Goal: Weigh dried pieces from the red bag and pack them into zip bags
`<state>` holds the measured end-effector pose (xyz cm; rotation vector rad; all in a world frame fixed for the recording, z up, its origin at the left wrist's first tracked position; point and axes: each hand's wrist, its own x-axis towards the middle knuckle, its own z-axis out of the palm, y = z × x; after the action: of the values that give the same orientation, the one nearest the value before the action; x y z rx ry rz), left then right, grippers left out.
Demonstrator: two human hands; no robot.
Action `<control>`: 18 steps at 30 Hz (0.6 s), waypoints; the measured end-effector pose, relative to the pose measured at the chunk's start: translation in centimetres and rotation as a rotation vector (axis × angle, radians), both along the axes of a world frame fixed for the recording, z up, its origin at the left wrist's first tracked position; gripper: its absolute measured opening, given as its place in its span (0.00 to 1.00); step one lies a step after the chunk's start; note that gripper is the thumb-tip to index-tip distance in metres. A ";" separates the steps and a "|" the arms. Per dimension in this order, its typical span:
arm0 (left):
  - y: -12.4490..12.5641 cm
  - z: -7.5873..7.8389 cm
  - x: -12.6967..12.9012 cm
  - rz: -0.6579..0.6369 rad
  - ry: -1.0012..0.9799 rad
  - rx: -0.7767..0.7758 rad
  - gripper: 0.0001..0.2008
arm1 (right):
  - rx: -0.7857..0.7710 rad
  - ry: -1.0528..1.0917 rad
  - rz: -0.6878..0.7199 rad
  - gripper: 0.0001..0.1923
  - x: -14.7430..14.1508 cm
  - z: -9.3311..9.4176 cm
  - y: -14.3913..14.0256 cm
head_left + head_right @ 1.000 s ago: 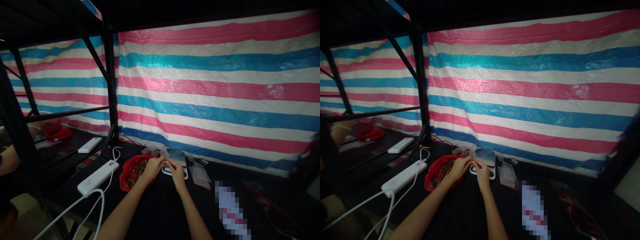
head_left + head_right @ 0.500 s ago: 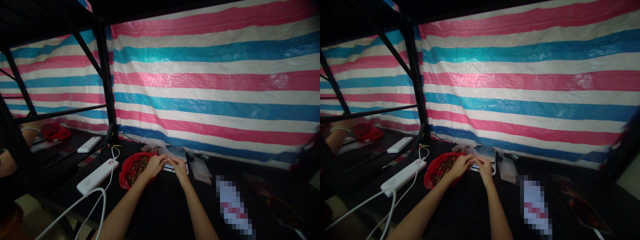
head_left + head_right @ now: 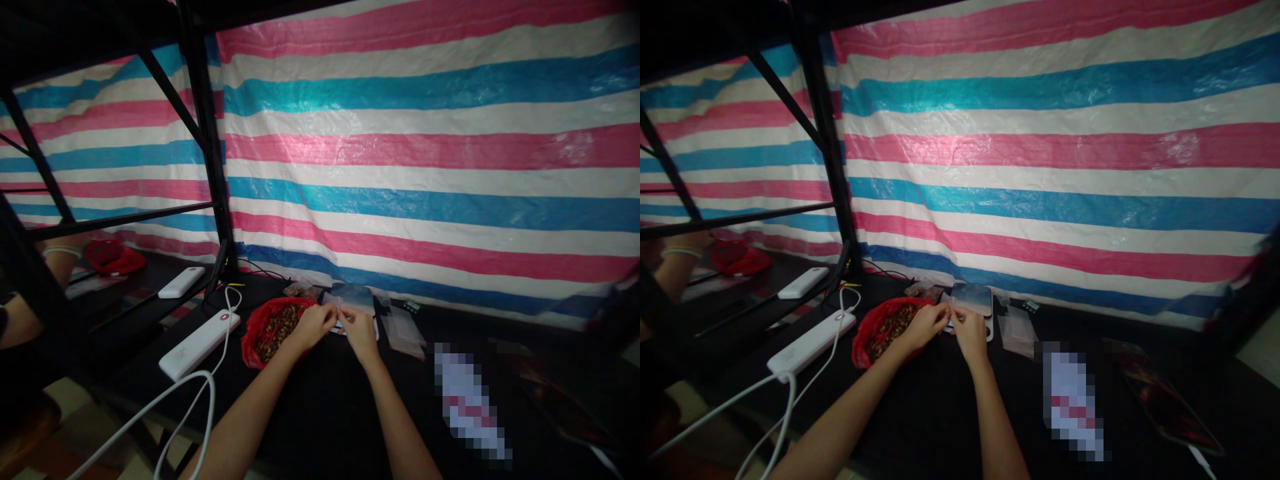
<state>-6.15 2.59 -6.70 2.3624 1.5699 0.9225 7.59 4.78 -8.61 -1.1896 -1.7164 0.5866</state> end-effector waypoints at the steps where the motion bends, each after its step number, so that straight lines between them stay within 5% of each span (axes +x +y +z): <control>1: 0.0 0.1 0.0 0.016 -0.004 0.014 0.10 | 0.030 -0.058 -0.037 0.15 0.3 0.3 -0.2; 7: -0.2 1.0 0.0 0.188 -0.044 0.141 0.08 | 0.092 -0.116 -0.251 0.15 1.3 1.8 -1.0; 12: -0.4 1.1 0.0 0.265 0.043 0.115 0.08 | 0.157 -0.290 -0.119 0.14 0.2 2.2 -2.0; 18: -0.5 1.4 0.0 0.137 -0.076 0.107 0.05 | 0.140 -0.330 -0.202 0.13 -0.1 2.7 -2.4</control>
<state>-6.19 2.12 -5.28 2.2823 1.7107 1.1376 7.50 2.34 -5.94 -1.3951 -1.8445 0.1498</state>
